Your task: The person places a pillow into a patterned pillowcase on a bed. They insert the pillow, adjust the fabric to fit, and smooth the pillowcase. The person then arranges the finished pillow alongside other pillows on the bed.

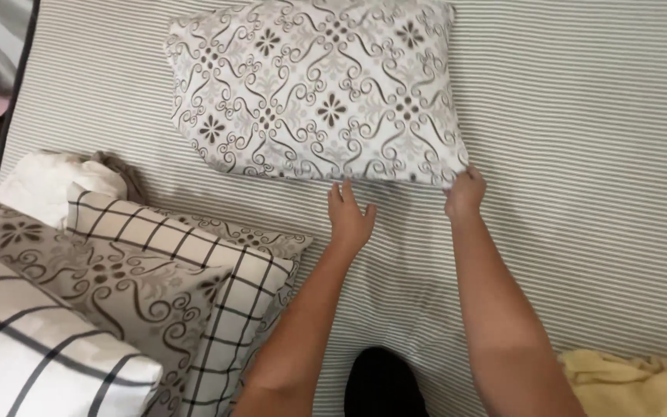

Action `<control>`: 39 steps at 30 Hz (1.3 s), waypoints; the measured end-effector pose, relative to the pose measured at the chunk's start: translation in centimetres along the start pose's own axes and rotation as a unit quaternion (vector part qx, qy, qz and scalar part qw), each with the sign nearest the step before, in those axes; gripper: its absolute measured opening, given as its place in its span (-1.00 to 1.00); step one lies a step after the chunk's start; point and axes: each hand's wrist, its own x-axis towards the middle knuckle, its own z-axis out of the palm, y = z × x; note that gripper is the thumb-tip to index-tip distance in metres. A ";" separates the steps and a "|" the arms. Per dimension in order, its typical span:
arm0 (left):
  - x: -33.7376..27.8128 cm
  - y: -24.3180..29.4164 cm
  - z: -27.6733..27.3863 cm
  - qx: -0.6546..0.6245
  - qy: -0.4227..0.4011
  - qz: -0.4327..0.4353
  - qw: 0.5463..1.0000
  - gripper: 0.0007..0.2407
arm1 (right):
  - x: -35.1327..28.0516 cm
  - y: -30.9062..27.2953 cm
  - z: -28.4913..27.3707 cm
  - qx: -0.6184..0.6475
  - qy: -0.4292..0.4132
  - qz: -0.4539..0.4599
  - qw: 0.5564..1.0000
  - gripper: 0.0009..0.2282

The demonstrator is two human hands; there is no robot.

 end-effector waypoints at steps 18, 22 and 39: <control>-11.6 -10.1 0.6 0.087 -0.071 -0.125 0.986 -0.20 | -17.3 11.9 -33.9 0.140 0.145 0.023 0.979 -0.48; -12.8 -15.4 3.0 0.153 0.016 -0.059 0.986 -0.10 | -27.5 14.8 -18.6 0.069 0.112 0.100 0.986 -0.36; -22.6 -0.1 -7.5 -0.277 -0.243 0.129 0.921 -0.49 | -28.0 11.0 -12.3 0.254 -0.120 0.223 0.934 -0.57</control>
